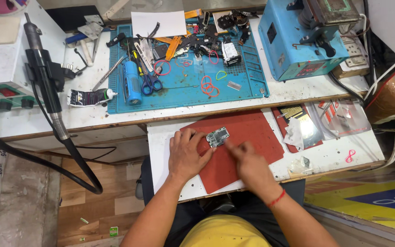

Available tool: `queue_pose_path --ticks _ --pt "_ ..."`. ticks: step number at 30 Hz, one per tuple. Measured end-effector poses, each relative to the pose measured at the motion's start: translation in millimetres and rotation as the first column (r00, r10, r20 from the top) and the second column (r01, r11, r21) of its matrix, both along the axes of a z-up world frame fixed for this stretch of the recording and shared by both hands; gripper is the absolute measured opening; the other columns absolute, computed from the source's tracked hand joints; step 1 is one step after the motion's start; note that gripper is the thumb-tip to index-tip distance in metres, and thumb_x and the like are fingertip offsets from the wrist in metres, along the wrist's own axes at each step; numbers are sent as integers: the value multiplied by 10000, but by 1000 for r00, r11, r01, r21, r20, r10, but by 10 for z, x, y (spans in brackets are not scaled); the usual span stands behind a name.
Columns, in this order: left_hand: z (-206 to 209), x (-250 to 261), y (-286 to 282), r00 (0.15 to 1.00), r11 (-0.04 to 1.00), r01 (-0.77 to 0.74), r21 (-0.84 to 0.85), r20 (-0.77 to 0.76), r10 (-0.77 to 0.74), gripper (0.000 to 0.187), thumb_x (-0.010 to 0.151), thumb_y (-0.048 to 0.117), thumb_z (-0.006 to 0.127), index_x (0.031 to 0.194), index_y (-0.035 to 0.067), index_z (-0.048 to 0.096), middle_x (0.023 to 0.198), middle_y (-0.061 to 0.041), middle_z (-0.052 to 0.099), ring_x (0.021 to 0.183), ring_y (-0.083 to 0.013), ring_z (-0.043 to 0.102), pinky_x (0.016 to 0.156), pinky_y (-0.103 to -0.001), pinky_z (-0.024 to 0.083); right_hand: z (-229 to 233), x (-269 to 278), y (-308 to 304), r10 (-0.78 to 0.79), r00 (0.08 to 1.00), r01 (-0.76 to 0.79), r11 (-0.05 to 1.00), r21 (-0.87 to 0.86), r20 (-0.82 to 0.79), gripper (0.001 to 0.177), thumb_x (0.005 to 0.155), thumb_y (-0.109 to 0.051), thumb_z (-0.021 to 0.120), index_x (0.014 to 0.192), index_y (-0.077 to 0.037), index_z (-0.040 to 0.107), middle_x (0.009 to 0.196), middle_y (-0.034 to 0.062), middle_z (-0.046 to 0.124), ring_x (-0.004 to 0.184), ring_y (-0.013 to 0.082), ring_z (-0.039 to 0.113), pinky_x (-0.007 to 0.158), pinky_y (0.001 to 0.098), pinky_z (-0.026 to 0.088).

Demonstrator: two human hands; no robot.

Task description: The person uses a small tool to scrape and clean the surface of a small electronic circuit board placed on a red mat. They repeatedly rub the tool across the board's components and traces, occasionally lifting the board to inspect it. The workspace is cluttered with various tools and electronic parts.

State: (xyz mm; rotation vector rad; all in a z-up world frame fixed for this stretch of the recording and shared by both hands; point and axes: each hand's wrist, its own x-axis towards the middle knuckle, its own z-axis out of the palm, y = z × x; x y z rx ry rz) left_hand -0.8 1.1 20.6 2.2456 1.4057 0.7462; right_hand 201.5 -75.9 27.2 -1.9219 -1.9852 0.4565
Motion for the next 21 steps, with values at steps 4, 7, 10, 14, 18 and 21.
queue_pose_path --ticks 4,7,10,14,18,21 --pt "-13 -10 -13 1000 1000 -8 -5 -4 7 461 747 389 846 1125 161 716 1090 -31 580 1030 -281 507 865 -443 395 33 -13 79 7 999 -6 999 32 -32 566 898 -43 520 1429 -227 587 1023 138 632 788 385 682 662 491 562" --pt "-17 -3 -9 1000 1000 -1 7 -7 1 449 746 379 843 1121 166 718 1089 -28 582 1038 -284 509 876 -440 399 52 -38 81 3 1000 -3 997 -80 1 583 900 -47 528 1444 -250 582 1024 142 627 771 392 677 659 500 554" --pt "-37 9 -22 1000 1000 -5 8 10 5 448 744 380 848 1115 164 719 1096 -34 583 1030 -288 510 866 -443 398 50 67 137 -61 998 63 995 -71 30 553 915 -56 532 1431 -247 592 1034 136 633 789 391 680 672 504 554" --pt "-19 -3 16 1000 1000 -5 27 7 5 449 734 378 853 1105 162 722 1088 -40 582 1035 -293 512 868 -447 397 3 26 89 23 1000 -23 1000 -1 -6 559 885 -38 532 1393 -251 628 1059 139 639 820 389 686 698 503 560" --pt "-59 -10 -31 1000 1000 -7 24 7 7 432 756 359 846 1117 158 720 1106 -32 589 1035 -288 512 870 -443 399 48 27 113 -28 999 28 999 -18 -15 533 918 -45 539 1414 -226 614 1057 145 634 822 388 682 700 498 561" --pt "-66 -6 -18 1000 999 9 35 21 -9 446 749 357 848 1126 157 720 1099 -29 588 1042 -287 513 874 -443 402 114 -59 54 84 996 -82 989 -122 11 578 880 -55 559 1415 -265 619 1032 156 623 796 403 669 657 509 551"
